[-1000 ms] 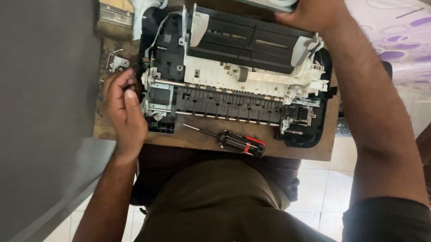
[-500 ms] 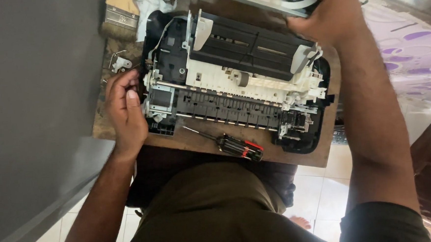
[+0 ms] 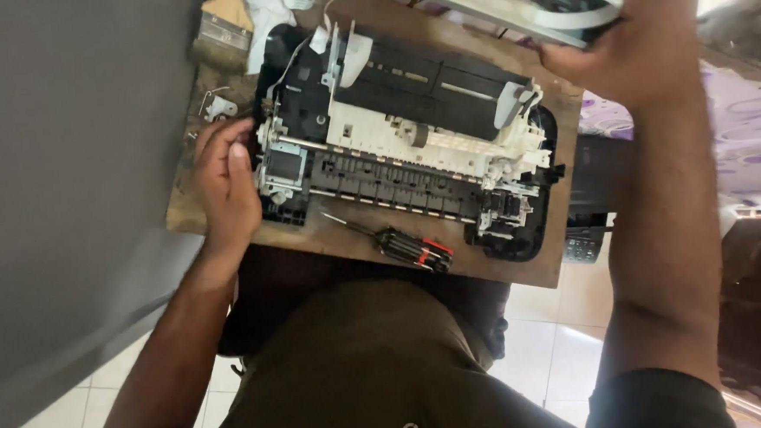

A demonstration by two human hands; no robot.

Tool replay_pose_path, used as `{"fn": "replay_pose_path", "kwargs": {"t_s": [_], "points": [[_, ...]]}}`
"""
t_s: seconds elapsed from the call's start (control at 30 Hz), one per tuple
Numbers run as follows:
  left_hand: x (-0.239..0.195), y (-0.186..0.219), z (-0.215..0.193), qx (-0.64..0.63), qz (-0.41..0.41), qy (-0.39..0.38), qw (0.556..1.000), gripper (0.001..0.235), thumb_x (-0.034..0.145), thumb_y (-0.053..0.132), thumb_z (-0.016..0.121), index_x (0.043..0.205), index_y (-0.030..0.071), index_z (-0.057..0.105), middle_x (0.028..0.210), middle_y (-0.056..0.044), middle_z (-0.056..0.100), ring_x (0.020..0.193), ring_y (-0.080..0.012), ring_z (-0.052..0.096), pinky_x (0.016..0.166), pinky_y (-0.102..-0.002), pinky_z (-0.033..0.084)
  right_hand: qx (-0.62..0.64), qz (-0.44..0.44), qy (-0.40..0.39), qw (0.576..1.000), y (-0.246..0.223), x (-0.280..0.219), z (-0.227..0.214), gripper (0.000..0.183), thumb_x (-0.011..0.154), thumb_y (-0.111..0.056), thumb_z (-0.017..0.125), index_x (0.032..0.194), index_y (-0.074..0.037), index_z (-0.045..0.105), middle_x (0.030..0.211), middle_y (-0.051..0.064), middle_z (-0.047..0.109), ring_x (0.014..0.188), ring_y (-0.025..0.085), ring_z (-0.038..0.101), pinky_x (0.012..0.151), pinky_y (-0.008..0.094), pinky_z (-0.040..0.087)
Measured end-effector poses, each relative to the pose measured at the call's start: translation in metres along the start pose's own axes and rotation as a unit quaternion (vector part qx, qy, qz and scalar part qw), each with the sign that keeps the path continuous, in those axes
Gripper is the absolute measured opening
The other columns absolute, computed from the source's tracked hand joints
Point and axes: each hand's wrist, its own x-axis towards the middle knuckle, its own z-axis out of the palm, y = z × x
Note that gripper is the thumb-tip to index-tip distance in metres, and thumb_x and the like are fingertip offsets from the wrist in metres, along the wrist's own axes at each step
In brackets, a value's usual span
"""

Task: The person uses a screwdriver to remove screws from a disassembled printer. They then use a paintbrush to clean the internal components. Finally, they reattach a metal frame and secure it with screws.

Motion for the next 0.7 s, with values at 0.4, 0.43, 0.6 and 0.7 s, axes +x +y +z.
{"fn": "replay_pose_path", "kwargs": {"t_s": [0.4, 0.43, 0.6, 0.7], "points": [[0.001, -0.007, 0.000, -0.010, 0.029, -0.005, 1.000, 0.034, 0.111, 0.017, 0.043, 0.120, -0.005, 0.068, 0.117, -0.018, 0.063, 0.112, -0.0324, 0.060, 0.097, -0.044, 0.048, 0.004, 0.116, -0.017, 0.993, -0.095, -0.075, -0.074, 0.053, 0.091, 0.002, 0.094, 0.135, 0.016, 0.069, 0.124, 0.032, 0.072, 0.110, 0.040, 0.070, 0.093, 0.049, 0.054], [0.002, -0.006, 0.001, -0.010, 0.023, -0.007, 1.000, 0.031, 0.111, 0.013, 0.044, 0.121, -0.005, 0.068, 0.118, -0.018, 0.062, 0.113, -0.0322, 0.060, 0.099, -0.044, 0.048, -0.004, 0.148, -0.043, 0.988, -0.102, -0.082, -0.081, 0.061, 0.086, -0.002, 0.094, 0.139, 0.015, 0.068, 0.128, 0.033, 0.071, 0.112, 0.041, 0.069, 0.095, 0.048, 0.053], [0.002, -0.013, 0.004, 0.016, 0.029, -0.002, 0.999, 0.030, 0.109, 0.012, 0.046, 0.119, -0.004, 0.069, 0.116, -0.018, 0.063, 0.113, -0.0321, 0.059, 0.100, -0.044, 0.045, -0.053, 0.182, -0.072, 0.979, -0.122, -0.103, -0.094, 0.065, 0.086, -0.016, 0.098, 0.141, 0.007, 0.070, 0.126, 0.028, 0.071, 0.115, 0.040, 0.067, 0.095, 0.047, 0.052], [-0.002, -0.011, 0.005, 0.015, 0.027, 0.004, 1.000, 0.026, 0.108, 0.008, 0.049, 0.118, -0.004, 0.070, 0.114, -0.017, 0.064, 0.111, -0.0310, 0.060, 0.098, -0.043, 0.047, -0.057, 0.179, -0.072, 0.980, -0.128, -0.105, -0.093, 0.064, 0.086, -0.019, 0.097, 0.140, 0.006, 0.071, 0.126, 0.026, 0.073, 0.115, 0.040, 0.067, 0.097, 0.048, 0.052]]}}
